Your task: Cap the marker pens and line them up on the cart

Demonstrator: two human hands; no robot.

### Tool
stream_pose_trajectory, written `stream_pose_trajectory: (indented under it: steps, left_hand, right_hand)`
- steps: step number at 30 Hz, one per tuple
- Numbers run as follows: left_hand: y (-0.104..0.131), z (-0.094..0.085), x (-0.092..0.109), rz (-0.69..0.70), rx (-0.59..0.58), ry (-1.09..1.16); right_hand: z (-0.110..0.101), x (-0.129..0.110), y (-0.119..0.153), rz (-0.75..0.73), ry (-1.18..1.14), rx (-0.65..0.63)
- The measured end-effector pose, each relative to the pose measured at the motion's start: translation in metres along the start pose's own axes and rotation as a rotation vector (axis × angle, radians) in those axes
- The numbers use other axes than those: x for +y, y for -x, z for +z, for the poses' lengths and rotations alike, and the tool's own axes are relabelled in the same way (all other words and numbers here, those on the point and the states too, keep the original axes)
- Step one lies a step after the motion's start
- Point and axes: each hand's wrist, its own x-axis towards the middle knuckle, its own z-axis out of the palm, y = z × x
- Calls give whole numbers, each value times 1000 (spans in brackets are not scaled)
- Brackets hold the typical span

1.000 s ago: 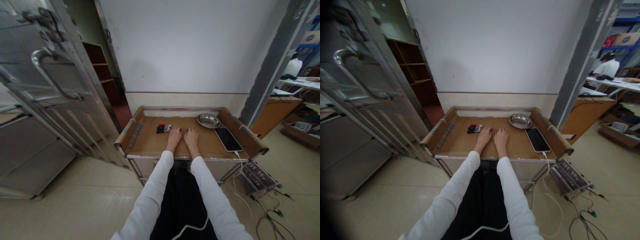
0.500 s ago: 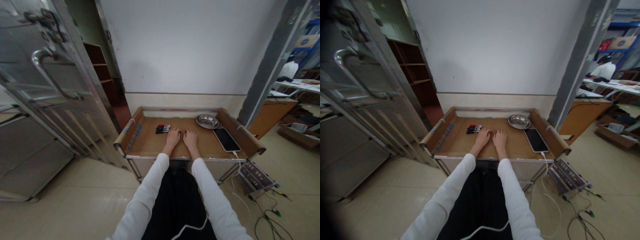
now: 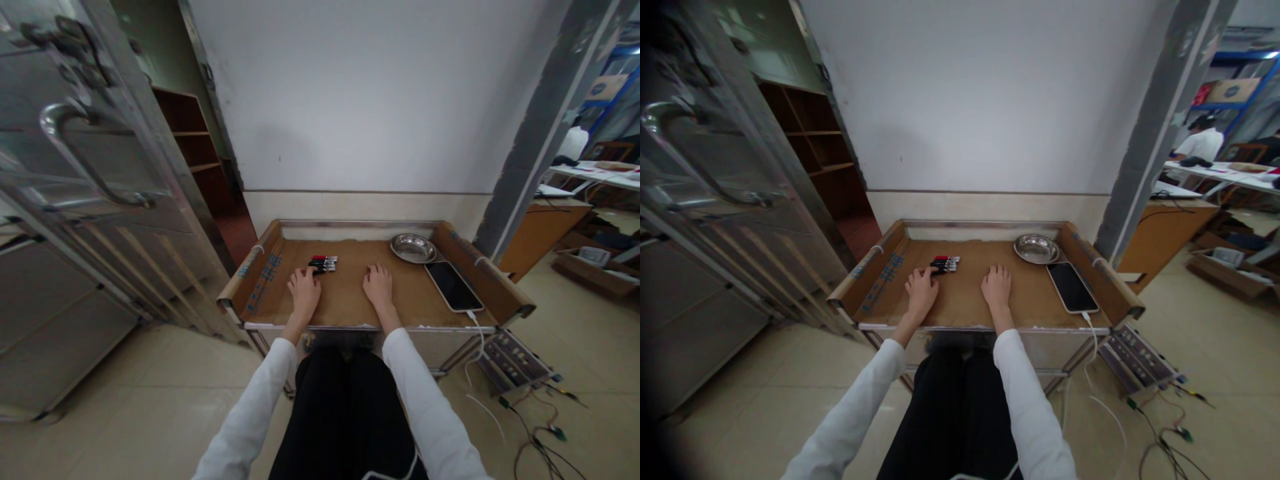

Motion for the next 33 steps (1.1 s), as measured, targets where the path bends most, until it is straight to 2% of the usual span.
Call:
stream_pose_trajectory:
  steps: [3, 5, 8, 10, 13, 16, 18, 22, 25, 29, 31, 33]
  left_hand:
    - [0, 1, 4, 34, -17, -23]
    - [-1, 1, 6, 57, -43, -31]
    - [-1, 1, 5, 162, -111, 0]
    - [0, 2, 4, 242, -132, 60]
    - [-1, 7, 7, 277, -121, 217]
    - [-10, 18, 18, 235, -139, 504]
    - [-20, 25, 29, 241, -124, 647]
    - [-47, 37, 55, 426, -103, 776]
    - [-59, 45, 74, 375, -57, 926]
    - [-59, 54, 86, 216, 89, 1061]
    - [-55, 54, 86, 238, 160, 1043]
    - [-50, 51, 84, 329, 218, 957]
  right_hand:
    - [-6, -4, -3, 5, -14, -5]
    - [-10, -8, -9, 13, -16, 38]
    - [-12, -12, -24, -10, -18, 101]
    - [-10, -12, -33, -33, -70, 66]
    - [-6, -6, -45, -38, -267, -66]
    - [-2, 2, -50, -13, -486, -95]
    - [1, 6, -53, 56, -657, -74]
    - [7, 10, -58, 304, -1095, -66]
    - [11, 13, -62, 480, -1441, -133]
    - [16, 18, -64, 533, -1657, -318]
    - [18, 21, -64, 526, -1686, -379]
    - [19, 23, -64, 529, -1696, -388]
